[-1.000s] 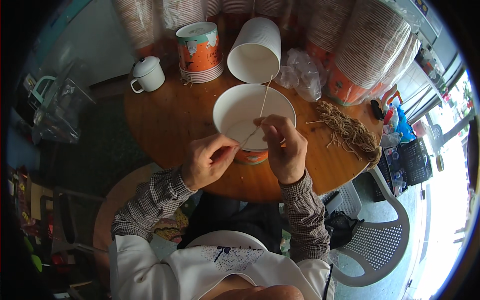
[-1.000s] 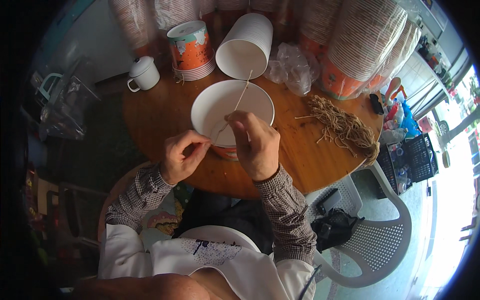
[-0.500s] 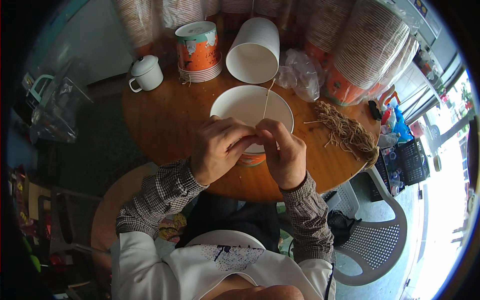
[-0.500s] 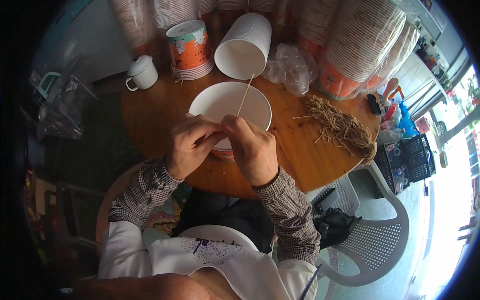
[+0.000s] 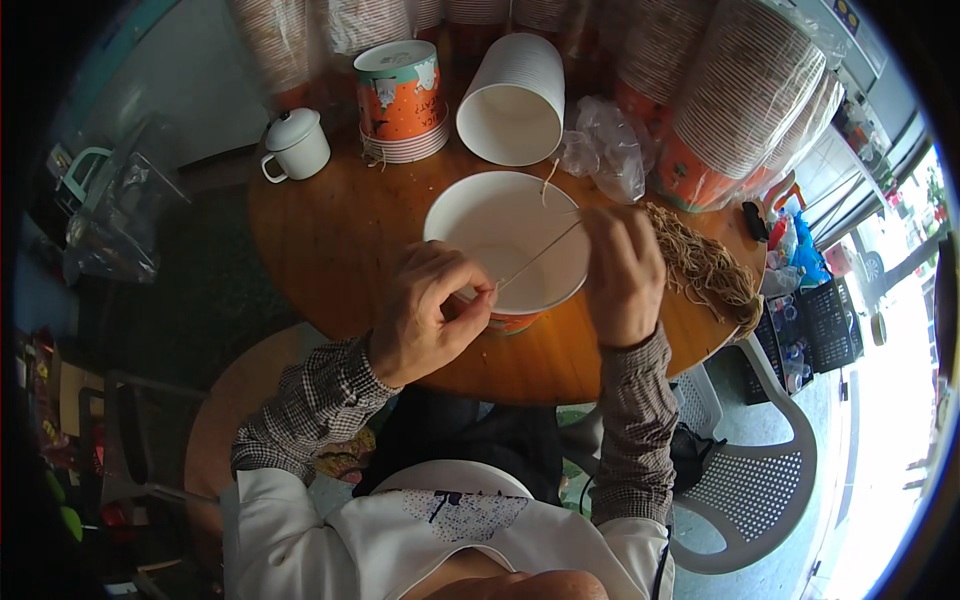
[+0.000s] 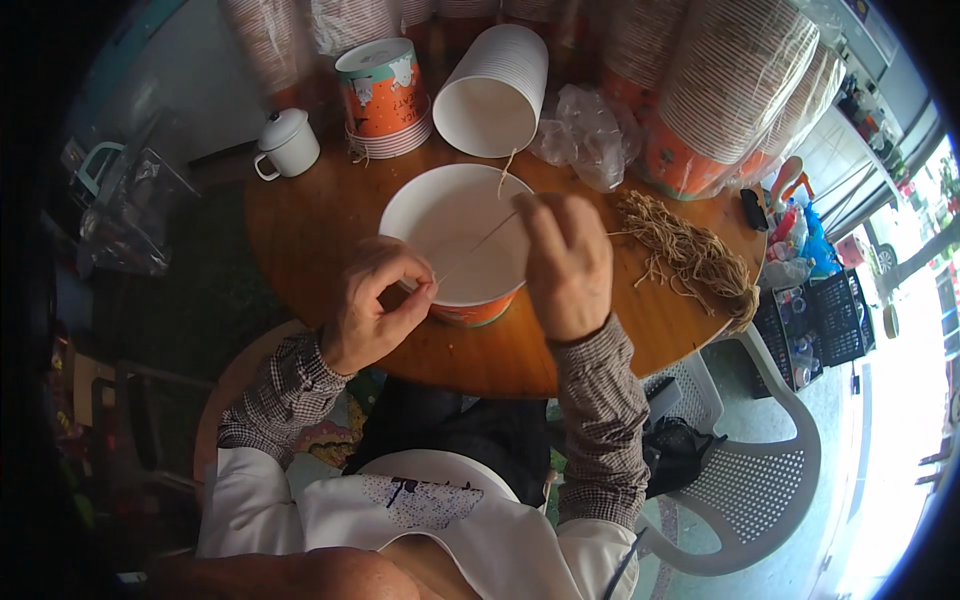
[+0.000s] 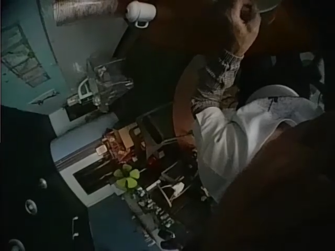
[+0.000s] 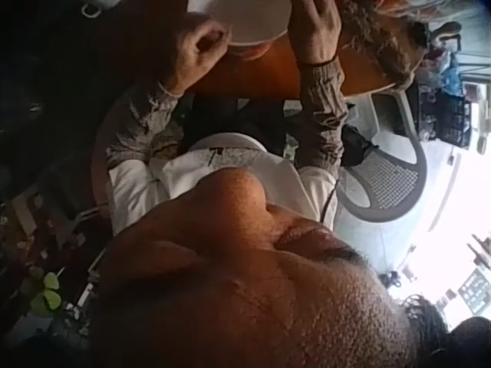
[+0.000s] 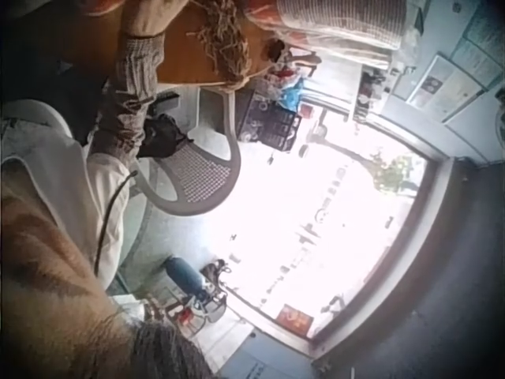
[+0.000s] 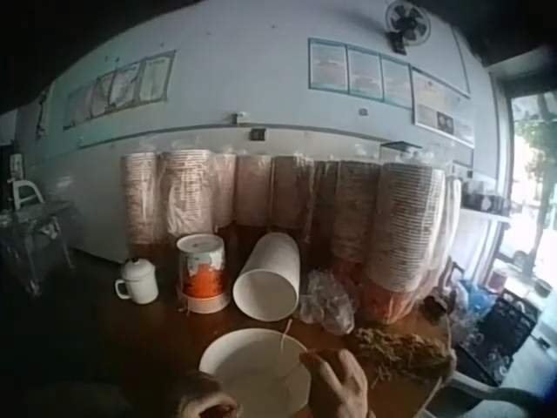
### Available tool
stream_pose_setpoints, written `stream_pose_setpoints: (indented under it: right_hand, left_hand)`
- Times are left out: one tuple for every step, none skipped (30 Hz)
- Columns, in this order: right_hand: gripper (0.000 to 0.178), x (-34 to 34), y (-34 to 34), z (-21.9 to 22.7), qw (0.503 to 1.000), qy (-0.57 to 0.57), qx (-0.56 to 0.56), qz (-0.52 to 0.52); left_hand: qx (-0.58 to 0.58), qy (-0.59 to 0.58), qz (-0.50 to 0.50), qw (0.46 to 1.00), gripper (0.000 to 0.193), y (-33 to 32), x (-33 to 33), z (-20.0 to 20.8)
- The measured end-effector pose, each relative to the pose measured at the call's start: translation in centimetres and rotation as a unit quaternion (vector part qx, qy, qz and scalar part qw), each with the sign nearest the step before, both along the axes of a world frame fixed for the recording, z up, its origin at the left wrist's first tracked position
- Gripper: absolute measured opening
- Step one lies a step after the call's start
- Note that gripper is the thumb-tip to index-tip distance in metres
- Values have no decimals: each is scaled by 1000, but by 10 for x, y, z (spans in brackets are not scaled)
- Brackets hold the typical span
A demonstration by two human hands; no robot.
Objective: Attaching string handles to paper buckets.
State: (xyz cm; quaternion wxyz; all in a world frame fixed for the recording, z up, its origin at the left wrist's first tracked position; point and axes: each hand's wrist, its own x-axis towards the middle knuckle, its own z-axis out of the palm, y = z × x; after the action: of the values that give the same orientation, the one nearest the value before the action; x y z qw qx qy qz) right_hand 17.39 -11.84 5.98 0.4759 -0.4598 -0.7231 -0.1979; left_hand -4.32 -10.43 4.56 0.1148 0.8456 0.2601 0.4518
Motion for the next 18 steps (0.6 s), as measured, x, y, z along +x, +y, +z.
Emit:
stream_pose_setpoints:
  right_hand:
    - [34, 10, 5, -4, 1000, 16, 1, -22]
    - [24, 15, 7, -4, 999, 28, -5, -37]
    - [14, 18, 8, -4, 998, 41, -12, -51]
    - [13, 22, 10, -10, 998, 42, -20, -51]
    - [13, 22, 11, -15, 998, 42, -20, -50]
    - [13, 22, 11, -18, 996, 54, -16, -62]
    - [13, 22, 11, -22, 995, 65, -12, -74]
    - [13, 21, 11, -26, 995, 67, -10, -72]
    - [18, 22, 11, -31, 994, 82, -16, -72]
    - [22, 21, 11, -37, 992, 98, -21, -71]
    - [21, 20, 10, -44, 990, 118, -38, -64]
    - [21, 21, 7, -52, 988, 124, -65, -59]
    - [21, 22, 4, -61, 986, 129, -93, -54]
    - [21, 17, 2, -69, 988, 103, -102, -46]
    - [21, 12, 0, -77, 993, 78, -91, -22]
    - [20, 8, -2, -83, 996, 52, -79, 1]
    - [21, 4, -5, -85, 997, -5, -75, -4]
    - [21, 3, -7, -85, 997, -3, -75, -4]
  left_hand:
    - [0, 0, -1, 1000, 11, -1, -1, -1]
    - [3, 4, -1, 1000, 12, 0, -2, -3]
    - [5, 8, 0, 1000, 12, 0, -2, -4]
    - [5, 8, 0, 1000, 12, 1, -2, -3]
    - [-3, 19, -1, 1000, 13, 2, -2, -3]
    - [-10, 30, -2, 999, 14, 4, -2, -3]
    - [-10, 30, 0, 999, 14, 4, 0, -3]
    - [19, 31, -11, 999, 15, 6, 1, -4]
    - [47, 32, -23, 998, 16, 8, 0, -5]
    - [82, 52, -30, 995, 18, 10, -2, -5]
    - [83, 53, -29, 995, 18, 10, -2, -1]
    - [119, 93, 0, 989, 18, 7, -1, 5]
    - [155, 133, 29, 979, 19, 7, 0, 8]
    - [156, 135, 32, 978, 19, 6, -2, 10]
    - [155, 157, 31, 975, 20, 8, -3, 10]
    - [154, 179, 31, 971, 22, 10, -3, 10]
    - [154, 181, 31, 971, 22, 13, -6, 9]
    - [157, 177, 33, 971, 23, 16, -9, 6]
